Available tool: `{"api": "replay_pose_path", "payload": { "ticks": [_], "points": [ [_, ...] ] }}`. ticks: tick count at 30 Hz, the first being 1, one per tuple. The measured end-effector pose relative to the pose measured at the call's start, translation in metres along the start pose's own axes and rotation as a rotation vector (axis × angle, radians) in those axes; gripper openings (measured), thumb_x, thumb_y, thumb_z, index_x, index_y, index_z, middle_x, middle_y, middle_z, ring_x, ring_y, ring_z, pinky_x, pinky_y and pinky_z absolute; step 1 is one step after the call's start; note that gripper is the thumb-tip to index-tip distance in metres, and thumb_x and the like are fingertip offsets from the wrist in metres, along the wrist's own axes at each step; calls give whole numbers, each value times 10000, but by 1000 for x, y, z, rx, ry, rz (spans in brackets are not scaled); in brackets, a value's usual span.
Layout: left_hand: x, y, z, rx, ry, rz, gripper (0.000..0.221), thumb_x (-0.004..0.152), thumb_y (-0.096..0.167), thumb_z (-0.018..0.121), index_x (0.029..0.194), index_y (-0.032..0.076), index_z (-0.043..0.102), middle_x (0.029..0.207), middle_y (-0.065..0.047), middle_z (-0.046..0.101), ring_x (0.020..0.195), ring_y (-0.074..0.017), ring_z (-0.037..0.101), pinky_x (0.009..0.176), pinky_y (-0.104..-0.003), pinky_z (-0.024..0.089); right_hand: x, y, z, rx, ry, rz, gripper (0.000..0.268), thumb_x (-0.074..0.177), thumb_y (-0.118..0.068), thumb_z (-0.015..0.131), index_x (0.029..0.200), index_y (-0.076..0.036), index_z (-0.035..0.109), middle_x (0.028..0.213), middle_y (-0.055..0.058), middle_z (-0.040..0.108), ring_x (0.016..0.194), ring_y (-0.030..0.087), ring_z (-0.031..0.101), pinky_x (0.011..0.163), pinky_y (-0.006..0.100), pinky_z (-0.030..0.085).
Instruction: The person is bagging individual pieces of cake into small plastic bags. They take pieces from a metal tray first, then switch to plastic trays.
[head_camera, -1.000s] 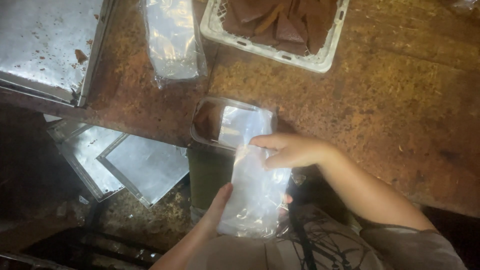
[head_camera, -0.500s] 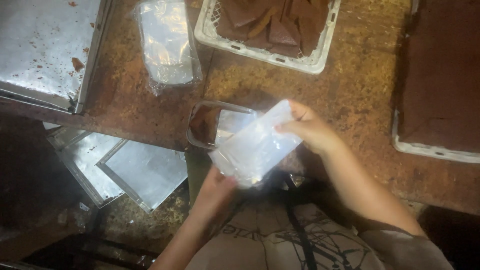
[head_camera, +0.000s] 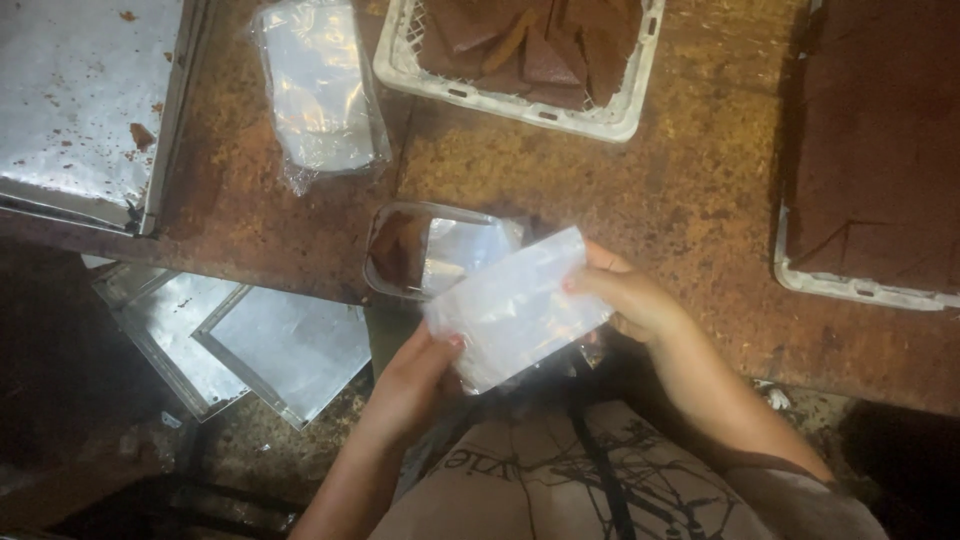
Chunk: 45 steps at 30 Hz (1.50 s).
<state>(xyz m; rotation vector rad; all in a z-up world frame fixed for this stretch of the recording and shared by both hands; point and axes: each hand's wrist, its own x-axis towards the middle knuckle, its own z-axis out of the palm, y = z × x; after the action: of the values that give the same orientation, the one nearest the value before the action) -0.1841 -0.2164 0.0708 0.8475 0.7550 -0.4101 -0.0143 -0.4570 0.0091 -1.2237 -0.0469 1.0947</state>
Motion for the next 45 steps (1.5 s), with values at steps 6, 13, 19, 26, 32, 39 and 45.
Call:
{"api": "replay_pose_path", "payload": {
  "ticks": [6,13,19,26,32,39,45],
  "points": [
    [10,-12,-17,407,-117,248,573,894,206,706,1452,146,592,1541,-38,581,1351,-134,547,1107,-298,433,-7,11,-14,-168,-7,-101,318,780,-56,833,1073,-140,738,980,20,767,854,120,719,736,255,577],
    [37,-62,14,-86,-835,28,840,856,454,763,1500,11,453,1314,-262,606,1156,-393,648,935,-559,546,-1,-31,23,-366,-396,-298,240,814,-210,769,940,-6,761,703,156,734,414,178,627,295,280,538],
    [60,-105,10,98,-455,-96,381,742,114,855,1039,-66,697,769,-236,719,643,-337,741,522,-443,598,-5,-48,47,-360,-228,-372,270,779,-36,763,1049,-41,767,939,170,769,784,257,722,697,409,602],
    [116,-139,12,341,-220,350,299,738,75,802,1037,75,820,930,-160,771,823,-241,731,706,-430,577,-18,-14,86,-60,-35,-532,1266,627,-37,920,1622,-175,150,1487,198,487,1104,314,694,969,431,599],
    [46,-32,76,913,-102,458,600,708,278,807,1293,232,681,1098,-116,754,1082,-333,724,949,-456,588,-28,5,73,-686,586,-990,141,790,-39,823,873,-36,709,834,106,676,782,259,670,738,369,539],
    [63,-26,24,920,186,1093,265,821,26,750,1031,176,809,886,-51,805,795,-289,765,682,-364,619,43,34,-58,-1056,910,-1184,129,784,-67,784,786,-53,656,780,105,616,718,281,632,673,361,532],
    [57,-19,12,755,264,1073,222,855,-10,699,985,135,806,845,-52,807,711,-254,758,681,-366,605,88,22,-111,-1332,1102,-1347,151,780,-87,757,723,-65,618,741,104,574,672,296,606,626,355,527]
  ]
}}
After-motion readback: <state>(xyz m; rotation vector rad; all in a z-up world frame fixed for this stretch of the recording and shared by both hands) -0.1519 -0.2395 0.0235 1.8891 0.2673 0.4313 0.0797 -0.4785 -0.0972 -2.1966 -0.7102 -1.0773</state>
